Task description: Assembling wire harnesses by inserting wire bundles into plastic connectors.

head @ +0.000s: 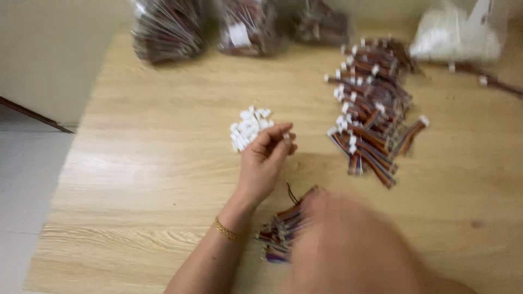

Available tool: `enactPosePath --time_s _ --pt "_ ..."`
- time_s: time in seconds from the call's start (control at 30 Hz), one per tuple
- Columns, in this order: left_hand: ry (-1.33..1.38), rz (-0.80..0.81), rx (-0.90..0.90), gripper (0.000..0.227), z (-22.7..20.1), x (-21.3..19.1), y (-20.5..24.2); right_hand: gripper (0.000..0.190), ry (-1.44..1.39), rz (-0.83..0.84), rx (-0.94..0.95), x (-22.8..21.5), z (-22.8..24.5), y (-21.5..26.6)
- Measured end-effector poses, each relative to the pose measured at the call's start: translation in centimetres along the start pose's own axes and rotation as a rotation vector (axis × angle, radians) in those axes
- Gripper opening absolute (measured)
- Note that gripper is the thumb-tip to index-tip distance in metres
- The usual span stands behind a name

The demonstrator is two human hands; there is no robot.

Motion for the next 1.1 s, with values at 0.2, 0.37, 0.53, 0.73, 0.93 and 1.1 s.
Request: enactPosePath --time_s 0.2,0.37,0.53,0.73,0.93,1.1 --pt "-0.026 -0.006 0.002 0.021 -1.2 -0.2 0.3 0.039 -0.478 -0.061 0.158 1.1 -3.6 9.7" --pt "-0.067 -0.040 -0.008 0.019 -1.9 -1.3 0.1 0.042 -0.533 -0.060 0.314 0.3 -6.9 9.7" --pt "-0.055 -0.062 -0.020 0.020 -1.2 -1.4 -0.3 0.045 -0.537 -0.095 0.454 -2.0 -8.4 9.0" --pt "-0.032 -0.098 -0.113 0.013 -0.8 -1.5 -0.3 0.022 1.258 0.385 -0.039 1.3 -1.9 -4.6" --pt "0.068 -0.100 -0.090 0.022 -0.2 -1.9 -0.5 0.016 0.089 -0.140 0.277 -6.3 -5.1 -9.3" --pt "-0.101 -0.018 0.052 0.032 -2.7 -0.2 0.3 0.015 0.017 -0.196 0.343 -6.9 -7.8 -9.0"
Point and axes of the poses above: each hand's wrist, its own y-axis away from the middle knuckle, its own x-axis out of the palm, z = x × y, the point moved 9 cm from there along -y, towards the middle knuckle, and after that the axes turned 13 degrees about -y, right-handed, at the moved point
